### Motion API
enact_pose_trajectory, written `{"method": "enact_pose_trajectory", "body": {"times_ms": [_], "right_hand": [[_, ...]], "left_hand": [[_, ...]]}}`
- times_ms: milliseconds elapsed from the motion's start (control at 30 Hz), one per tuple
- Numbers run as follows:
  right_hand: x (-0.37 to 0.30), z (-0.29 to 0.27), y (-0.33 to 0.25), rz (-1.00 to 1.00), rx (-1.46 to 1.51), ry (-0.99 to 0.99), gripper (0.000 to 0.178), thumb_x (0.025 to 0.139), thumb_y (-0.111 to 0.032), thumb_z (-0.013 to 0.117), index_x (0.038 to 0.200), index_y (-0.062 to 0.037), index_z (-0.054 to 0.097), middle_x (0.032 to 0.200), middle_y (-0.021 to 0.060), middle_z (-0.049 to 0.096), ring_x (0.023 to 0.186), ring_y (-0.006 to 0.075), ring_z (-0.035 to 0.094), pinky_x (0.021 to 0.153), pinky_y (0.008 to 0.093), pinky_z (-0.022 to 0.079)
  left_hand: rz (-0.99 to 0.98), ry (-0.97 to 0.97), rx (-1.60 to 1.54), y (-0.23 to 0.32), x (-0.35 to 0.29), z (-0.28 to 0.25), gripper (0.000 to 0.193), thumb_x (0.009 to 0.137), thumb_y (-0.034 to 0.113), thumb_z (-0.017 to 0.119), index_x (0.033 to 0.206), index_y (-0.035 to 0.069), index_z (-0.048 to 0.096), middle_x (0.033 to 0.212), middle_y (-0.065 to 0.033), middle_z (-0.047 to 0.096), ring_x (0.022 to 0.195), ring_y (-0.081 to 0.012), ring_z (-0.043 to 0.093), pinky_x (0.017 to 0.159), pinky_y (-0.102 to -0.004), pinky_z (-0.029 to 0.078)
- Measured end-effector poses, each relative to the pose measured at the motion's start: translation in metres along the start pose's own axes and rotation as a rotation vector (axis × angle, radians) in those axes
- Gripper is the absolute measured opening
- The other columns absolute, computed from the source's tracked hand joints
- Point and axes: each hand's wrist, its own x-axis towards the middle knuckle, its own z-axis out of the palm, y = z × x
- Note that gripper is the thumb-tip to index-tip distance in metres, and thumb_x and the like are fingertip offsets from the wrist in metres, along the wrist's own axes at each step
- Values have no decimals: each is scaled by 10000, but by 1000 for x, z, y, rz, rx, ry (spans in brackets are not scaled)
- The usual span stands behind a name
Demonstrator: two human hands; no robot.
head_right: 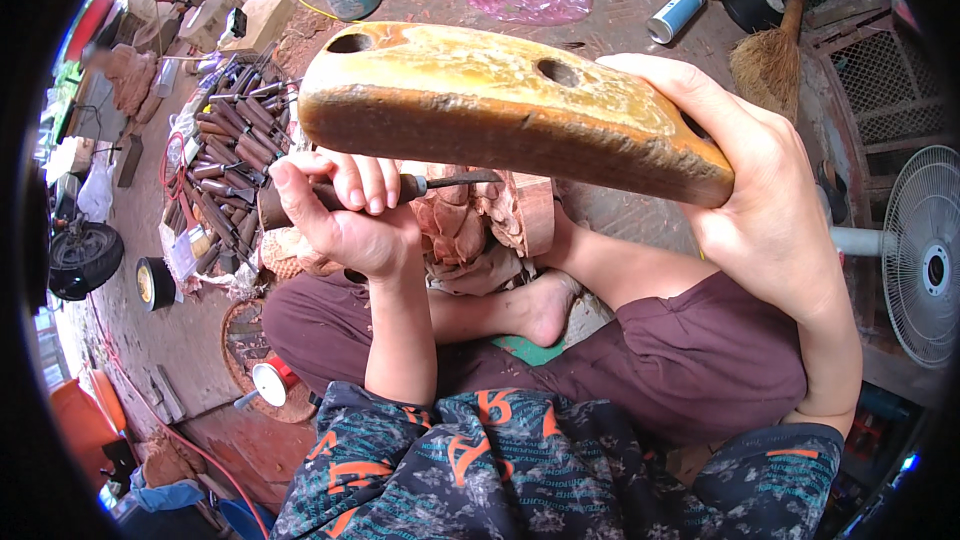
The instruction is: The person is carving a large wooden sculpture of a reclining figure, likely a Buddha, using a chisel and a wooden mallet. They repeatedly strike the chisel to shape the wood, occasionally switching tools from a nearby collection on the floor.
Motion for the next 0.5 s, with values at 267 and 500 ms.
{"method": "enact_pose_trajectory", "body": {"times_ms": [267,500], "right_hand": [[1,1,1,20,-8,-27,528,676,127,587,1193,40,527,1179,180,610,1118,280,599,948,328,431],[5,0,1,15,-5,-24,517,696,125,588,1201,40,523,1165,174,612,1108,262,601,938,318,432]], "left_hand": [[12,-18,6,-1,0,-1,346,1000,397,404,803,125,483,513,42,334,373,-50,286,345,-202,243],[123,-1,13,-6,-13,-6,303,1011,338,394,818,117,469,516,36,328,362,-55,264,327,-201,231]]}}
